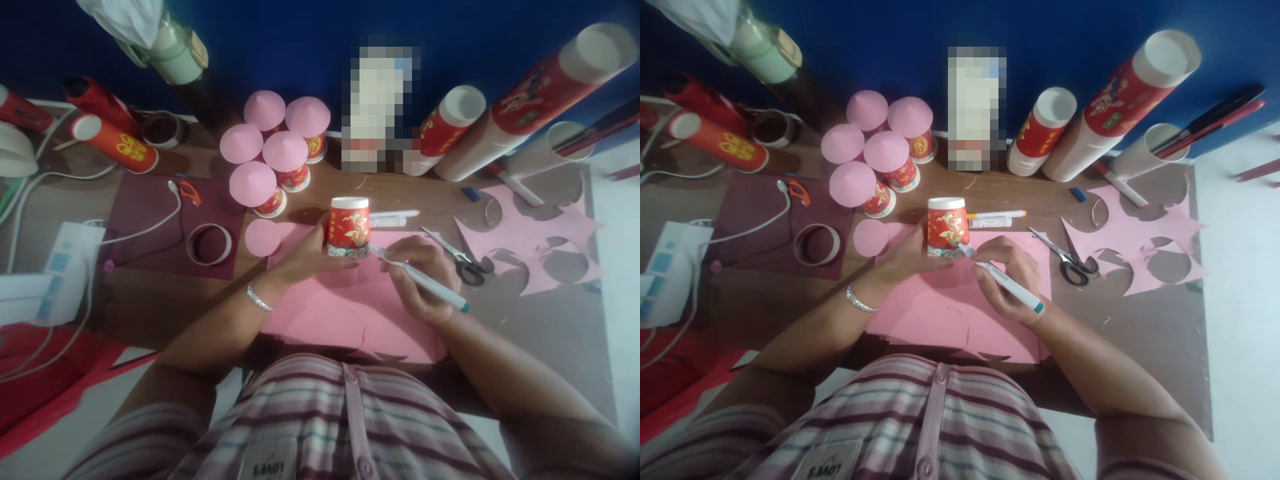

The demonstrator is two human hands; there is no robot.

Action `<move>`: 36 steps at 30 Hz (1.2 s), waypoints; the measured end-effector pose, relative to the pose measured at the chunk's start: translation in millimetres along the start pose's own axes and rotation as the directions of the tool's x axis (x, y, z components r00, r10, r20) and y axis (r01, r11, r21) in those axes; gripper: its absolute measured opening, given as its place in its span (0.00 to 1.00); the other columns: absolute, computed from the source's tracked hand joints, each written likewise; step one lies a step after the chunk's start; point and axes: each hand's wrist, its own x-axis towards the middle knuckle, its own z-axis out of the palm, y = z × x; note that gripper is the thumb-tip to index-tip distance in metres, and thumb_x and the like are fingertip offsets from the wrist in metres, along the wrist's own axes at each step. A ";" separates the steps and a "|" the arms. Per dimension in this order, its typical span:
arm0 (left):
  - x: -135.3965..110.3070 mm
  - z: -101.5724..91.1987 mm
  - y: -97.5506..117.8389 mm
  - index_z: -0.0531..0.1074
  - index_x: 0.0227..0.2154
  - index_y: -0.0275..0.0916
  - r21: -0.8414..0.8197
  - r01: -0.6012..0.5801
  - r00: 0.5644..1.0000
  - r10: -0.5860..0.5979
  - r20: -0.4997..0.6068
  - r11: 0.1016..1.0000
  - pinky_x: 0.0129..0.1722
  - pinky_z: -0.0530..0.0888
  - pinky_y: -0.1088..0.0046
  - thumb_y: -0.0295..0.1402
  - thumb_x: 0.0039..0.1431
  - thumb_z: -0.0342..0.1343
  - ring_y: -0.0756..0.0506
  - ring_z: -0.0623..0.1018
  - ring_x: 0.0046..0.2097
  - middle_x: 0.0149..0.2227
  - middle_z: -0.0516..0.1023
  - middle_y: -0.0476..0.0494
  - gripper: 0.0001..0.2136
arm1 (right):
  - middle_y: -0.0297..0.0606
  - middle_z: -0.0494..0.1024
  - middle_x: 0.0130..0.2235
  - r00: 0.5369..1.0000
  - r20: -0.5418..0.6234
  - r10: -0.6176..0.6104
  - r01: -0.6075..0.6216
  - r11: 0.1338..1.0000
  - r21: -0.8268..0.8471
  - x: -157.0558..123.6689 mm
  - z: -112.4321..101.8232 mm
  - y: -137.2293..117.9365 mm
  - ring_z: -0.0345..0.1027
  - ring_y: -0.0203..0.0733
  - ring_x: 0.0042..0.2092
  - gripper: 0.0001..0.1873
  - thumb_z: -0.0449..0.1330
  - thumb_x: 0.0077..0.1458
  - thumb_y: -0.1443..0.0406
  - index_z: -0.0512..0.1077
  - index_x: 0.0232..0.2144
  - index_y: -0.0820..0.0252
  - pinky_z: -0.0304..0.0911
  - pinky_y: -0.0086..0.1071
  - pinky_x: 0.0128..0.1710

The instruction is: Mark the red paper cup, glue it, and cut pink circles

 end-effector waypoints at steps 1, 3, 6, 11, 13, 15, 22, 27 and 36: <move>0.1 0.1 -0.5 0.63 0.61 0.42 -0.021 -0.015 1.000 0.015 0.002 1.000 0.55 0.78 0.54 0.37 0.46 0.77 0.35 0.80 0.56 0.56 0.78 0.35 0.41 | 0.38 0.81 0.36 1.000 -0.022 0.007 -0.007 1.000 0.000 -0.9 1.1 2.3 0.78 0.43 0.37 0.08 0.61 0.63 0.68 0.73 0.45 0.54 0.74 0.38 0.36; 0.3 0.0 -1.8 0.63 0.63 0.45 -0.075 -0.061 0.998 0.062 0.012 0.995 0.55 0.78 0.51 0.36 0.46 0.77 0.35 0.80 0.56 0.56 0.78 0.37 0.42 | 0.36 0.81 0.34 0.997 -0.073 -0.003 0.002 1.000 -0.014 -2.0 4.8 7.4 0.77 0.42 0.36 0.05 0.60 0.65 0.66 0.74 0.44 0.54 0.73 0.37 0.36; -0.1 -0.1 -3.1 0.63 0.64 0.48 -0.120 -0.080 0.996 0.083 0.017 0.990 0.57 0.77 0.51 0.33 0.49 0.75 0.38 0.81 0.54 0.54 0.79 0.40 0.40 | 0.34 0.81 0.32 0.987 -0.156 -0.028 0.020 0.999 -0.048 -1.6 10.3 13.3 0.74 0.40 0.33 0.05 0.58 0.69 0.63 0.74 0.43 0.52 0.71 0.36 0.35; 0.8 -3.8 -8.3 0.63 0.64 0.50 -0.170 -0.086 0.996 0.089 0.008 0.982 0.60 0.75 0.52 0.34 0.47 0.76 0.37 0.80 0.56 0.56 0.79 0.41 0.42 | 0.38 0.81 0.36 0.999 -0.037 0.013 -0.018 0.989 -0.145 1.7 8.2 15.9 0.76 0.43 0.37 0.08 0.62 0.66 0.63 0.72 0.47 0.53 0.73 0.39 0.38; 2.1 -6.3 -11.1 0.62 0.65 0.50 -0.174 -0.106 0.994 0.110 0.016 0.979 0.61 0.74 0.52 0.36 0.48 0.75 0.36 0.79 0.58 0.57 0.78 0.40 0.42 | 0.39 0.82 0.39 1.000 -0.004 0.014 -0.014 0.987 -0.160 2.1 6.1 16.5 0.77 0.44 0.38 0.12 0.64 0.64 0.62 0.71 0.49 0.53 0.74 0.40 0.39; 3.1 -7.8 -12.0 0.61 0.65 0.49 -0.174 -0.121 0.992 0.127 0.023 0.977 0.62 0.73 0.51 0.37 0.49 0.75 0.36 0.79 0.59 0.57 0.78 0.40 0.42 | 0.39 0.81 0.40 1.000 0.018 0.001 0.002 0.986 -0.165 1.8 5.5 17.8 0.77 0.44 0.39 0.15 0.66 0.62 0.62 0.70 0.50 0.53 0.74 0.40 0.40; 2.3 -5.4 -5.6 0.60 0.67 0.49 -0.204 -0.110 0.990 0.126 0.067 0.973 0.63 0.71 0.51 0.35 0.50 0.74 0.34 0.76 0.62 0.61 0.75 0.38 0.43 | 0.36 0.80 0.37 0.994 -0.003 -0.112 0.108 0.972 -0.208 1.9 8.8 20.7 0.76 0.41 0.36 0.13 0.66 0.61 0.69 0.72 0.47 0.52 0.72 0.35 0.35; 3.1 -7.5 -10.2 0.58 0.68 0.50 -0.181 -0.104 0.990 0.119 0.071 0.978 0.62 0.72 0.49 0.36 0.50 0.74 0.33 0.76 0.62 0.62 0.74 0.37 0.44 | 0.33 0.78 0.35 0.996 0.008 -0.092 0.092 0.967 -0.238 1.7 7.8 19.0 0.74 0.38 0.33 0.09 0.64 0.62 0.71 0.74 0.43 0.52 0.70 0.33 0.33; 3.6 -9.4 -13.8 0.62 0.65 0.49 -0.173 -0.120 0.989 0.134 0.068 0.978 0.64 0.71 0.47 0.36 0.49 0.75 0.31 0.73 0.65 0.65 0.72 0.37 0.41 | 0.33 0.77 0.34 0.994 0.010 -0.108 0.107 0.960 -0.259 2.7 6.7 20.8 0.72 0.37 0.32 0.13 0.65 0.61 0.72 0.75 0.45 0.51 0.68 0.32 0.31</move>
